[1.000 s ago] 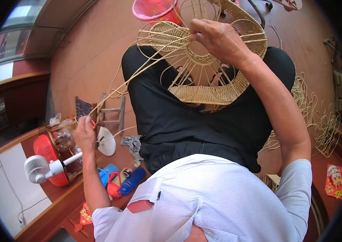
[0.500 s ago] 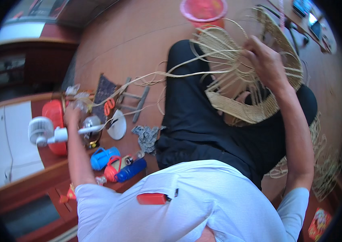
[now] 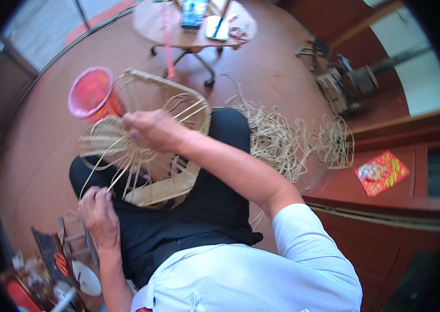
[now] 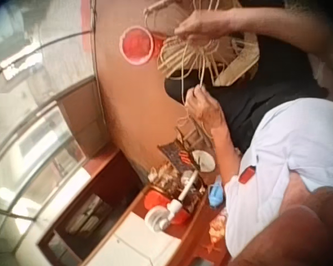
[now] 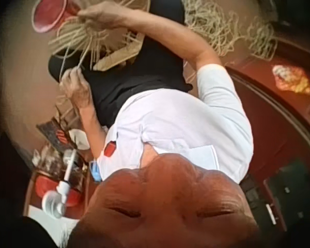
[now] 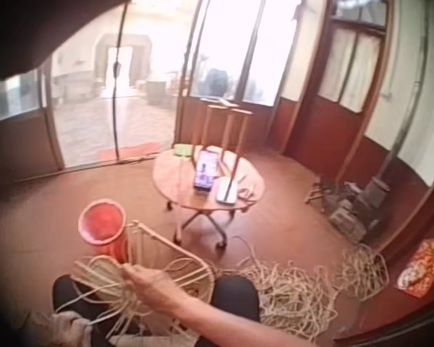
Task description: The person is weaving a basket using long strips of dried plant material.
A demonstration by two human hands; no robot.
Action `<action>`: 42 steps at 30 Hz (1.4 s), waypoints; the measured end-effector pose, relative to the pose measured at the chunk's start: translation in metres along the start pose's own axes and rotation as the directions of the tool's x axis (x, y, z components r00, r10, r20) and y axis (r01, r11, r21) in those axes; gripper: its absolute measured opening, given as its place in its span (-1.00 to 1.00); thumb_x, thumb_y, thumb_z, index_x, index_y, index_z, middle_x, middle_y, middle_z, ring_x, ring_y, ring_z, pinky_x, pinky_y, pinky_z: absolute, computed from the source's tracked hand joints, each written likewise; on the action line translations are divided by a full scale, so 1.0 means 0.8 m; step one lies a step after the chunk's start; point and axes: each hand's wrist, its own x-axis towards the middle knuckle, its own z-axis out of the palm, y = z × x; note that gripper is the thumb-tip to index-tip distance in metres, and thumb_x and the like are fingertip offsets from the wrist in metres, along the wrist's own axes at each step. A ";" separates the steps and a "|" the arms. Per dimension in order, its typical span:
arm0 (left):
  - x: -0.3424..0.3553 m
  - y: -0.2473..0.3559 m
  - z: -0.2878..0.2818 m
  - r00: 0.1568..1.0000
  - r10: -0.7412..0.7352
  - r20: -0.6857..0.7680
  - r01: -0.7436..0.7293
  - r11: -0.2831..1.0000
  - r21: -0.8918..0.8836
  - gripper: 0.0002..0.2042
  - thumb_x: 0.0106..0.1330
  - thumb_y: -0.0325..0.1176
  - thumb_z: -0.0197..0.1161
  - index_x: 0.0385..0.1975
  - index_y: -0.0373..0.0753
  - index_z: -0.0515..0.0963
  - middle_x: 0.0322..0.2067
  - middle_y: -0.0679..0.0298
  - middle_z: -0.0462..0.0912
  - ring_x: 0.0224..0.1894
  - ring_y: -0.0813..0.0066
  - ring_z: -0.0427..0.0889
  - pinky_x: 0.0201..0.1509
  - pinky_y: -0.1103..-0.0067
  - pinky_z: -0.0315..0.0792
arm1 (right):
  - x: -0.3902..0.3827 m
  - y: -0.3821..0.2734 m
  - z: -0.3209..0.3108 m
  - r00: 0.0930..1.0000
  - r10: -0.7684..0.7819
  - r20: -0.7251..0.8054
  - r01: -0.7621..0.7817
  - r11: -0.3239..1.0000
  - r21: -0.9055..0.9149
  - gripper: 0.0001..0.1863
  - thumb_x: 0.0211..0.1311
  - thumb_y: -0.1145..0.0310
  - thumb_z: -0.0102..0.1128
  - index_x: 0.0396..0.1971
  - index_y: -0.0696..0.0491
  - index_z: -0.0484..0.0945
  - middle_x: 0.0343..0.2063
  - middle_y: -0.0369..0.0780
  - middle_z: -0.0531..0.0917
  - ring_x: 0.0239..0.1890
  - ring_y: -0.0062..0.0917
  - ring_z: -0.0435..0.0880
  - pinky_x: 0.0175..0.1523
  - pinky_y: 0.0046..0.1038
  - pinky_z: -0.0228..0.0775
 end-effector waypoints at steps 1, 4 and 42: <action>-0.003 -0.008 0.007 0.999 0.009 0.034 -0.007 0.998 -0.060 -0.90 0.57 -0.47 0.32 -0.03 -0.24 0.71 -0.04 0.08 0.69 0.05 0.01 0.66 0.19 0.18 0.52 | -0.003 -0.002 -0.007 1.000 0.020 0.012 -0.020 1.000 -0.022 -0.79 0.49 0.29 0.31 0.00 0.04 0.62 -0.17 -0.04 0.79 -0.09 0.03 0.84 0.05 -0.02 0.73; -0.028 -0.040 -0.002 0.969 -0.202 0.143 0.239 0.915 -0.324 -0.86 0.64 -0.49 0.19 0.01 -0.35 0.66 -0.14 -0.03 0.74 -0.09 -0.07 0.75 0.09 0.25 0.58 | -0.011 0.004 -0.018 1.000 0.021 0.019 -0.020 0.999 -0.040 -0.81 0.49 0.30 0.30 -0.02 0.03 0.60 -0.22 -0.04 0.76 -0.10 0.01 0.85 0.04 -0.01 0.73; -0.399 -0.079 0.020 0.317 -0.665 0.676 0.867 0.492 0.079 -0.72 0.58 -0.19 0.31 -0.07 -0.30 0.74 -0.05 -0.17 0.82 0.01 -0.28 0.81 0.10 0.07 0.68 | -0.003 0.000 -0.032 0.995 0.081 0.065 -0.074 0.992 -0.101 -0.79 0.59 0.36 0.43 -0.01 0.09 0.56 -0.36 -0.17 0.66 -0.33 -0.43 0.62 -0.14 -0.33 0.55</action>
